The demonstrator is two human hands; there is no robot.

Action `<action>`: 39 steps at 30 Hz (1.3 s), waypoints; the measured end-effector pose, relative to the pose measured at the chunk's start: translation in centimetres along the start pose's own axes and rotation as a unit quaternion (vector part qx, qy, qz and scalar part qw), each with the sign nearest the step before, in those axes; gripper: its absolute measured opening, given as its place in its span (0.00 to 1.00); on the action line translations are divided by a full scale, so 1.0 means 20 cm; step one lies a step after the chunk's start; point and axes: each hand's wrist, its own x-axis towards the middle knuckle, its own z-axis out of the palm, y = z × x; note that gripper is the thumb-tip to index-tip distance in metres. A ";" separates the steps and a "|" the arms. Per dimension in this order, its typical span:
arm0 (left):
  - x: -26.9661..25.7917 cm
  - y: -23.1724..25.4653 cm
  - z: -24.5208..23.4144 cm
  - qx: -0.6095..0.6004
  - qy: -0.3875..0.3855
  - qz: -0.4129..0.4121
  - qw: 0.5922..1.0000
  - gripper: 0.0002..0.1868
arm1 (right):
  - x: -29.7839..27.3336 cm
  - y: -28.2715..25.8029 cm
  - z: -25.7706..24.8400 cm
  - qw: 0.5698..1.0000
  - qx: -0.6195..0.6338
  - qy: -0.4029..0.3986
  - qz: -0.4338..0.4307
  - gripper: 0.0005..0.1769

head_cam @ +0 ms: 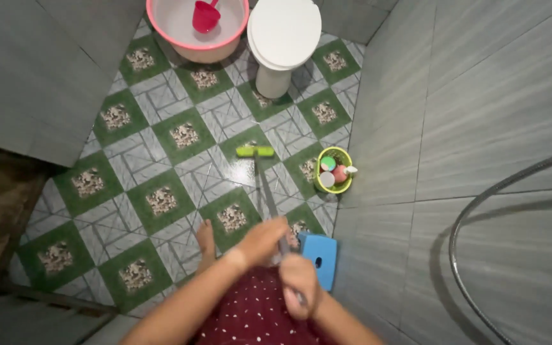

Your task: Scrubbing the tiled floor of a bathroom using a long-handled brush.

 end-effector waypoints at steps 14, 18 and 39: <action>0.16 0.02 -0.62 -0.053 -0.082 -0.101 0.990 0.04 | 0.57 -0.03 0.12 0.991 0.027 -0.103 0.075 0.21; 0.08 0.06 -0.73 -0.125 -0.082 -0.066 0.987 0.06 | 0.71 -0.18 0.22 0.990 0.119 -0.075 0.008 0.27; 0.03 -0.22 -1.03 -0.068 -0.182 -0.108 0.975 0.20 | 0.93 -0.09 0.65 0.992 0.091 0.030 0.078 0.26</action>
